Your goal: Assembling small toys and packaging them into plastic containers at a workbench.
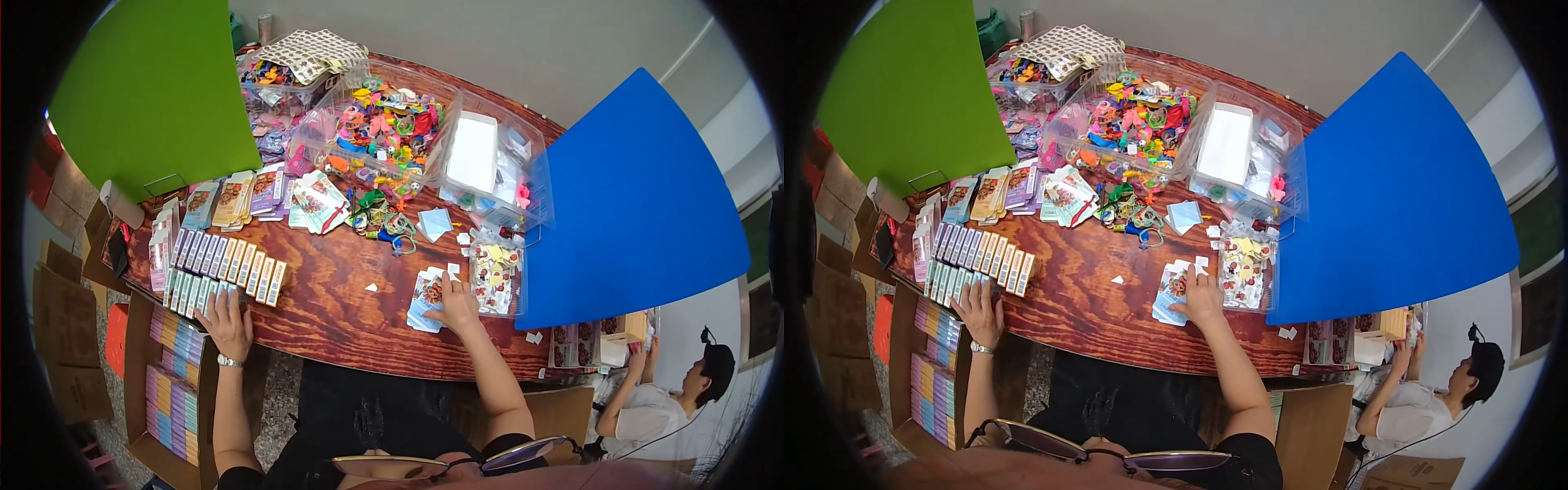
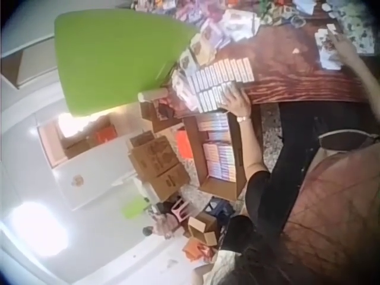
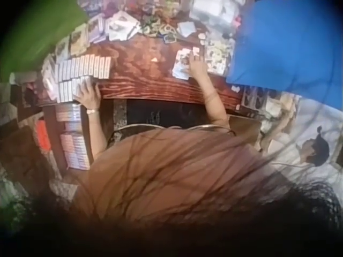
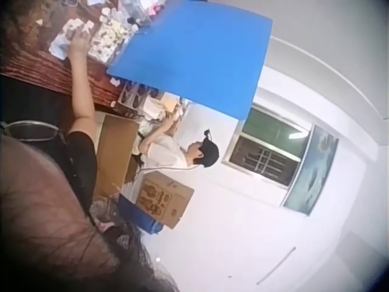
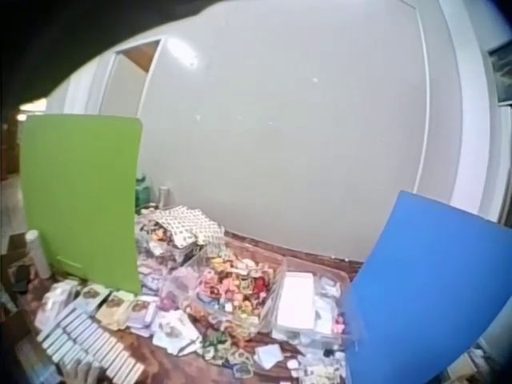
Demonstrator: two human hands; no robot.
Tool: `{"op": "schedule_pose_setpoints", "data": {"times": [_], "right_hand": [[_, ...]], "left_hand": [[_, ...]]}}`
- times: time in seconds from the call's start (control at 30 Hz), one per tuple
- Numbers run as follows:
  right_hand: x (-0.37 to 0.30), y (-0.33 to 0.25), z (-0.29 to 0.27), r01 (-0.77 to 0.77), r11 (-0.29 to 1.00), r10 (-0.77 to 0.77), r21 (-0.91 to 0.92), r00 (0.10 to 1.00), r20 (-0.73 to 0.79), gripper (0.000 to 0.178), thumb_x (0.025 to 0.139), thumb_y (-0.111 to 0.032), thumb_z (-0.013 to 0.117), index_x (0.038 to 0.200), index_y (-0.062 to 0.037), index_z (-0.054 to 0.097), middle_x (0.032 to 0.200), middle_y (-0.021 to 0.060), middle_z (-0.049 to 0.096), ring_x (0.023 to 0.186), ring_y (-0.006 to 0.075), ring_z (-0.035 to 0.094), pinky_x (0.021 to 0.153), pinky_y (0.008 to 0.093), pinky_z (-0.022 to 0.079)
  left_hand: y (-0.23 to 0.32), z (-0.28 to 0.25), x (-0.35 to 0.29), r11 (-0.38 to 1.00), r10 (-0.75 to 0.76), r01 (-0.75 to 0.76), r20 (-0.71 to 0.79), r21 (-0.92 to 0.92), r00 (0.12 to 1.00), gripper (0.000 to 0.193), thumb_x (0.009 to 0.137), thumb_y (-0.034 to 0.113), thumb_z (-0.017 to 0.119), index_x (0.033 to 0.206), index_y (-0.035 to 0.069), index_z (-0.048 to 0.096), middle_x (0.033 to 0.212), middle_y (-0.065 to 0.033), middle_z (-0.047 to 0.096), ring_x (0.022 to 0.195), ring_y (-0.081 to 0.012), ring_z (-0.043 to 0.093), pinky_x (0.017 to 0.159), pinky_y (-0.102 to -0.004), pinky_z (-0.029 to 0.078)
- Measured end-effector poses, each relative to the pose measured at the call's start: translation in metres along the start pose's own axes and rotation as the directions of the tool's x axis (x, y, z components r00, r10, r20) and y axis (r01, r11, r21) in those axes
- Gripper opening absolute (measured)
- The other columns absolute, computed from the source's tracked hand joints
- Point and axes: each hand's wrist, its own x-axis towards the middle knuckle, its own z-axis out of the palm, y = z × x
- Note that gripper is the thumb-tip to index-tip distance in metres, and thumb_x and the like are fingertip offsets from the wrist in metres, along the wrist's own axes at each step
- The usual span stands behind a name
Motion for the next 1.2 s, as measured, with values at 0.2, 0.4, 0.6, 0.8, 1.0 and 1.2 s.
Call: {"op": "schedule_pose_setpoints", "data": {"times": [0.2,0.4,0.6,0.8,1.0,1.2], "right_hand": [[0.0,-0.002,-0.008,0.002,1.0,-0.005,-0.026,0.993,-0.118,0.082,0.068,-0.041,0.086,0.134,-0.0079,0.051,0.113,0.017,0.063,0.11,0.033,0.057,0.088,0.0442,0.052],[-0.024,-0.028,-0.051,0.299,0.94,-0.217,0.164,0.895,-0.391,0.025,0.084,-0.019,0.073,0.107,-0.0098,0.068,0.084,0.0091,0.07,0.083,0.0312,0.063,0.077,0.0448,0.049],[-0.049,-0.089,-0.074,0.485,0.839,-0.259,0.244,0.752,-0.606,0.027,0.085,-0.014,0.07,0.112,-0.0096,0.066,0.091,0.0091,0.068,0.083,0.0294,0.061,0.077,0.0425,0.046],[-0.051,-0.116,-0.058,0.619,0.764,-0.321,0.181,0.609,-0.725,0.029,0.081,-0.008,0.073,0.11,-0.0086,0.067,0.096,0.0102,0.065,0.085,0.0297,0.06,0.077,0.0411,0.048],[-0.058,-0.106,-0.043,0.627,0.765,-0.323,0.147,0.571,-0.755,0.039,0.073,-0.009,0.082,0.109,-0.0069,0.069,0.119,0.0184,0.059,0.102,0.0357,0.062,0.082,0.0423,0.053],[-0.054,-0.108,-0.028,0.62,0.771,-0.363,0.146,0.616,-0.7,0.033,0.079,-0.017,0.077,0.11,-0.0082,0.07,0.104,0.0112,0.065,0.091,0.0283,0.064,0.074,0.0378,0.052]], "left_hand": [[0.042,-0.036,0.019,0.974,-0.003,-0.039,-0.183,-0.224,0.983,0.053,0.082,0.012,0.072,0.131,0.003,0.055,0.134,-0.0203,0.053,0.128,-0.0406,0.047,0.109,-0.0607,0.028],[0.172,-0.072,0.042,0.563,0.205,-0.108,0.013,-0.819,0.979,0.064,0.079,0.02,0.077,0.135,0.0,0.051,0.131,-0.0221,0.055,0.121,-0.0402,0.052,0.102,-0.0495,0.041],[0.24,-0.067,0.051,0.683,0.256,-0.126,0.075,-0.719,0.964,0.106,0.068,0.039,0.084,0.146,-0.01,0.031,0.139,-0.0291,0.046,0.125,-0.0426,0.048,0.107,-0.0531,0.036],[0.231,-0.035,0.04,0.619,0.141,-0.016,0.091,-0.786,0.986,0.088,0.067,0.019,0.082,0.14,-0.007,0.039,0.119,-0.0252,0.059,0.108,-0.0402,0.06,0.093,-0.0461,0.048],[0.221,-0.04,0.04,0.504,0.023,0.136,0.171,-0.853,0.985,0.085,0.067,0.016,0.083,0.139,0.001,0.042,0.117,-0.0221,0.062,0.099,-0.0381,0.065,0.08,-0.0429,0.055],[0.219,-0.031,0.038,0.458,0.078,0.062,0.11,-0.887,0.991,0.074,0.064,0.012,0.082,0.131,0.008,0.049,0.115,-0.0171,0.062,0.098,-0.036,0.065,0.078,-0.0418,0.056]]}}
